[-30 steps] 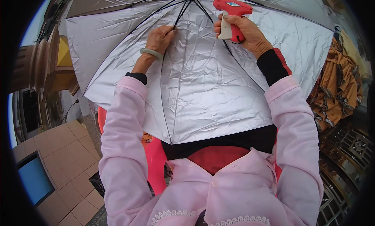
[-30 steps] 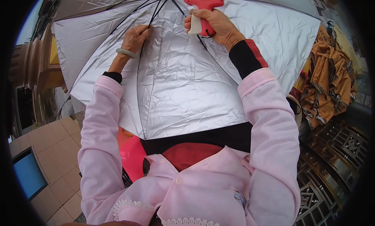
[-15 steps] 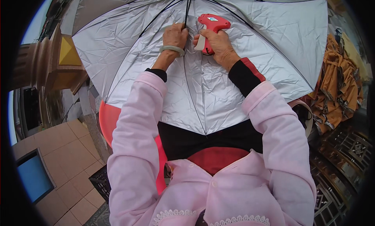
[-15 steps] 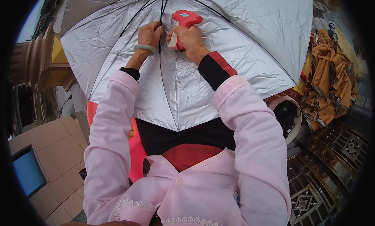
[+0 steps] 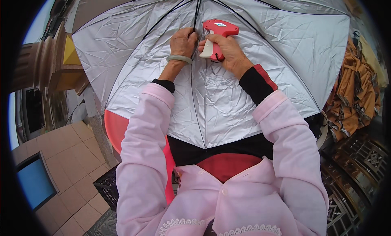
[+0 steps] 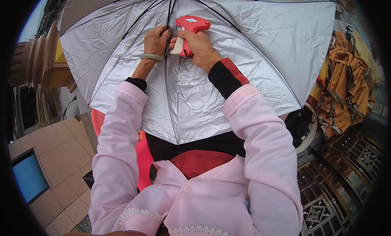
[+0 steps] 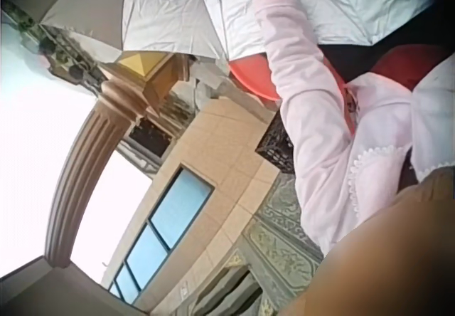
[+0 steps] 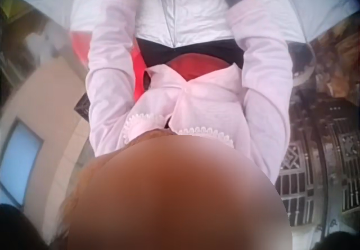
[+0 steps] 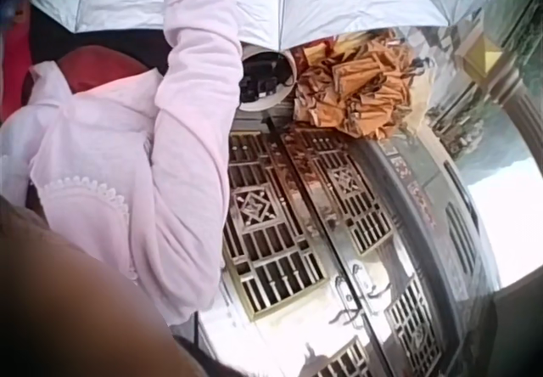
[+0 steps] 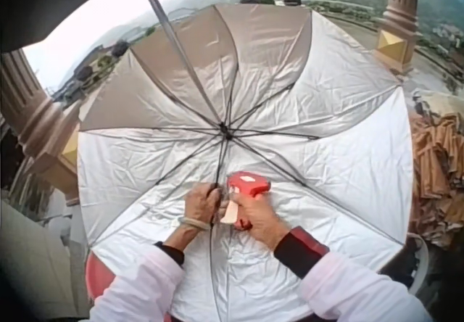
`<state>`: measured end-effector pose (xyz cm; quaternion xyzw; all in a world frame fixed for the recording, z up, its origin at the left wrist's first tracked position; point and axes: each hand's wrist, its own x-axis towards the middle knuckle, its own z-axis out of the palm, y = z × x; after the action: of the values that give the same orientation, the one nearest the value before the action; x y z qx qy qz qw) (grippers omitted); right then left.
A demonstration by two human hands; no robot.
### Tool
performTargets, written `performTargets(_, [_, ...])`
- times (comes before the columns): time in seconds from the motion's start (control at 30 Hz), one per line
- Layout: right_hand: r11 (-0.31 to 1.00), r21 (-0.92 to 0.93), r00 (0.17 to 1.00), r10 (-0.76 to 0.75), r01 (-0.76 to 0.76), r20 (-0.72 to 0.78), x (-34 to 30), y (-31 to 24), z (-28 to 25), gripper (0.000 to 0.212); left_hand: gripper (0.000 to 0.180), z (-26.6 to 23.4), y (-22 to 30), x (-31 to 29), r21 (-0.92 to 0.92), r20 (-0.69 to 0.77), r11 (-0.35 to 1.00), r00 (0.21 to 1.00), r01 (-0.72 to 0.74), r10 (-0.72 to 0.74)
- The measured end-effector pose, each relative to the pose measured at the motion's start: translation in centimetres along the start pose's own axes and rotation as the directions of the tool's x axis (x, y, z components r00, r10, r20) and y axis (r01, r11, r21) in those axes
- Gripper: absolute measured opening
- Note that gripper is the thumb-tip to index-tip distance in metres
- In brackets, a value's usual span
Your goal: Assembling an umbrella using a glue gun to bond components.
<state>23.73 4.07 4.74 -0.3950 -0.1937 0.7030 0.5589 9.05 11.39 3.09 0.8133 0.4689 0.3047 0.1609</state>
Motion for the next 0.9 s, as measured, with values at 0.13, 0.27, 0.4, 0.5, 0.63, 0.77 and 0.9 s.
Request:
performTargets(0.13, [0.964, 0.249, 0.994, 0.078, -0.095, 0.078, 0.06, -0.41, -0.35, 0.022, 0.019, 0.18, 0.08, -0.27, -0.198, 0.05, 0.976, 0.995, 0.094, -0.086])
performTargets(0.27, [0.971, 0.207, 0.983, 0.091, -0.124, 0.16, -0.03, -0.57, -0.43, 0.025, 0.019, -0.15, -0.1, -0.38, -0.24, 0.098, 0.968, 0.994, 0.078, -0.055])
performTargets(0.4, [0.971, 0.21, 0.983, 0.078, -0.112, 0.167, -0.1, -0.74, -0.39, 0.026, 0.018, 0.0, -0.24, -0.29, -0.322, 0.111, 0.943, 0.993, 0.078, -0.044])
performTargets(0.5, [0.964, 0.243, 0.984, 0.071, -0.11, 0.163, -0.21, -0.81, -0.23, 0.026, 0.018, -0.06, -0.45, -0.34, -0.406, 0.116, 0.907, 0.991, 0.112, -0.071])
performTargets(0.63, [0.964, 0.243, 0.985, 0.07, -0.107, 0.156, -0.23, -0.86, -0.11, 0.025, 0.019, -0.5, -0.39, -0.38, -0.408, 0.179, 0.903, 0.981, 0.137, -0.067])
performTargets(0.77, [0.961, 0.249, 0.983, 0.08, -0.12, 0.165, -0.22, -0.84, -0.25, 0.025, 0.018, -0.46, -0.21, -0.4, -0.427, 0.197, 0.889, 0.977, 0.164, -0.086])
performTargets(0.9, [0.962, 0.235, 0.976, 0.096, -0.141, 0.195, -0.09, -0.72, -0.41, 0.025, 0.018, -0.34, -0.26, -0.5, -0.389, 0.185, 0.907, 0.978, 0.159, -0.093])
